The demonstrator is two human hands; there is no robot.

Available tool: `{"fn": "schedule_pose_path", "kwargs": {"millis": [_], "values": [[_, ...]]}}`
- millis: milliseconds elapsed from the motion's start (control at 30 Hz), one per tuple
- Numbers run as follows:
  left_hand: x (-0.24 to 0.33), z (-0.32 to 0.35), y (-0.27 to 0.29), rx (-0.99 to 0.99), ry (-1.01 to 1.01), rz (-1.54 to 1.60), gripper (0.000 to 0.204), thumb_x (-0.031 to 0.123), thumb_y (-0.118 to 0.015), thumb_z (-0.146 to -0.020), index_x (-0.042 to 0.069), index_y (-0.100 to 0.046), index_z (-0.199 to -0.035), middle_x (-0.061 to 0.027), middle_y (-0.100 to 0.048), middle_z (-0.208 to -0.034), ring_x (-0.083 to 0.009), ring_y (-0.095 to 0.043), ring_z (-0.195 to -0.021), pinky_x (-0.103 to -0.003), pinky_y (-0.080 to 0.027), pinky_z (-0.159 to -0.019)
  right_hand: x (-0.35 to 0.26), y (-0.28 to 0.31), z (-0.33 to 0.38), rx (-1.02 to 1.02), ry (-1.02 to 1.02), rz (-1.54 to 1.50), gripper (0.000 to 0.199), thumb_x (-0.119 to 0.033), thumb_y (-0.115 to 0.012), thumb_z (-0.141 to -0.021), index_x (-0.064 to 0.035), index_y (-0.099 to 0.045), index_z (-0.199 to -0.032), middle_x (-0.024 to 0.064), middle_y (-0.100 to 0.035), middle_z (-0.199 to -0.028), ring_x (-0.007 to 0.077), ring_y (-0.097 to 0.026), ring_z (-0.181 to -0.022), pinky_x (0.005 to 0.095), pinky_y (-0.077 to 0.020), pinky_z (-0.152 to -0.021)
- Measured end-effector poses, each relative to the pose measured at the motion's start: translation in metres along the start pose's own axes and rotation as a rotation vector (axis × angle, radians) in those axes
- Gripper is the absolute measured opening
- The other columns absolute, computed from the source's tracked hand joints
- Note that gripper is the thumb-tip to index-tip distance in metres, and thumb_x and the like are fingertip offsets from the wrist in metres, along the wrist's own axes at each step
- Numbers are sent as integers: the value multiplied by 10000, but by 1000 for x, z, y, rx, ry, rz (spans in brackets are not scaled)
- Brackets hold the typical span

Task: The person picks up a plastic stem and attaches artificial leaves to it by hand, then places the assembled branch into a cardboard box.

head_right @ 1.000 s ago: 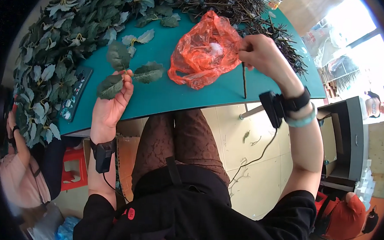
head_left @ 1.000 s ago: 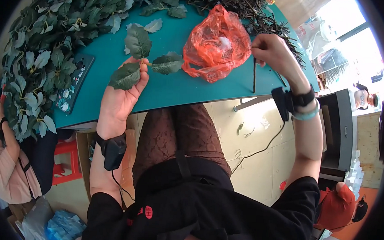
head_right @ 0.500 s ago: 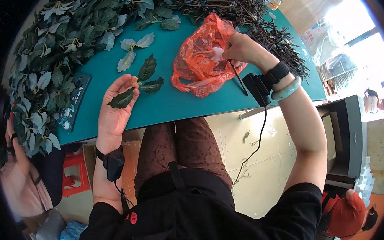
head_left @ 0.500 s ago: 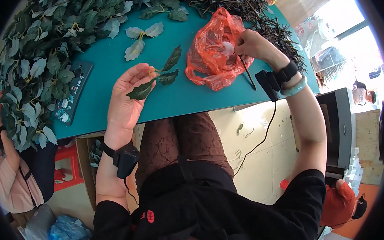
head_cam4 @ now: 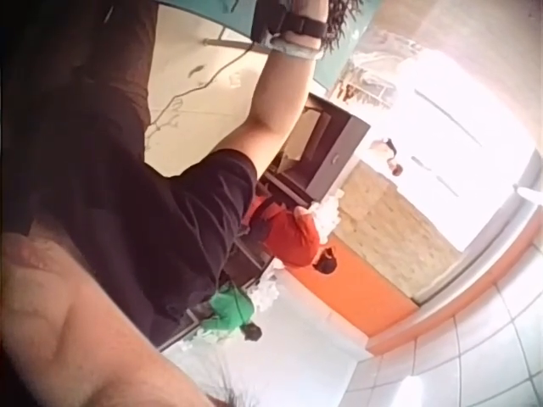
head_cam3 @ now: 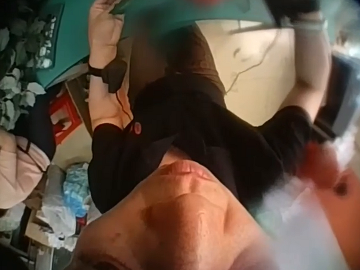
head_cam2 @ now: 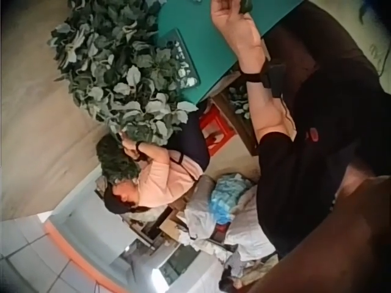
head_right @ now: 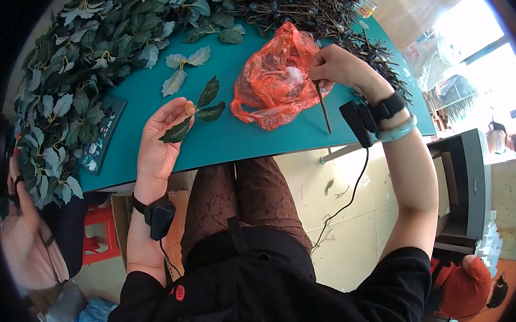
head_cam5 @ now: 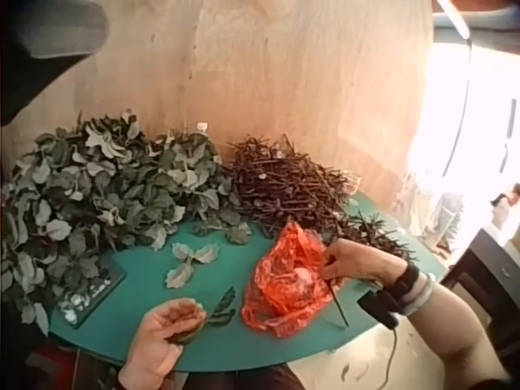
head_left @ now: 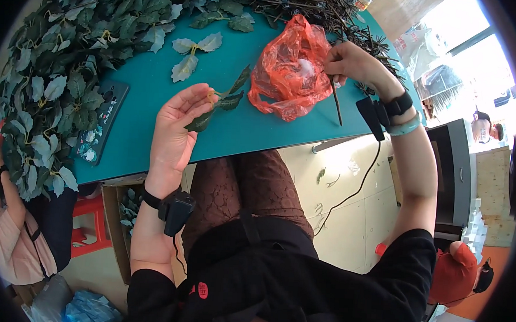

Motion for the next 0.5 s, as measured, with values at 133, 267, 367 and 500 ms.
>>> {"fn": "schedule_pose_path", "kwargs": {"millis": [133, 267, 367, 500], "values": [[1, 3, 1, 5, -39, -16, 324, -27, -551, -861, -50, -535, -1184, -150, -605, -1115, -231, -605, -1034, -297, -481, -928, -14, -10, 32, -1, 81, -172, 95, -86, -607, -809, 1, -597, -770, 8, -577, -662, 76, -557, -560, 213, -460, -501], [4, 8, -3, 82, -43, -7, 376, 116, -483, -939, -70, -453, -1264, -176, -562, -1162, -281, -598, -1043, -334, -484, -942, -24, -31, 64, -9, 194, -342, 84, -81, -609, -810, -7, -596, -774, 15, -576, -683, 57, -542, -554, 201, -452, -500], [12, 13, -2, 134, -4, -9, 475, 271, -458, -975, -69, -407, -1303, -175, -554, -1146, -280, -617, -995, -337, -497, -913, -33, -59, 91, 10, 207, -487, 68, -59, -611, -811, -4, -590, -778, 23, -579, -701, 50, -537, -556, 194, -446, -494], [24, 24, -2, 110, 101, -146, 609, 408, -467, -953, -75, -381, -1314, -166, -542, -1129, -278, -631, -958, -344, -515, -869, -39, -95, 110, -21, 193, -640, 43, -15, -609, -811, 3, -583, -783, 28, -579, -711, 50, -534, -558, 189, -439, -488]]}}
Point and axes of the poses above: each hand's wrist, its own z-axis away from the middle knuckle, its own y-axis out of the back of the hand, x = y × z, the point moved 3 cm from there along -z, towards the middle knuckle
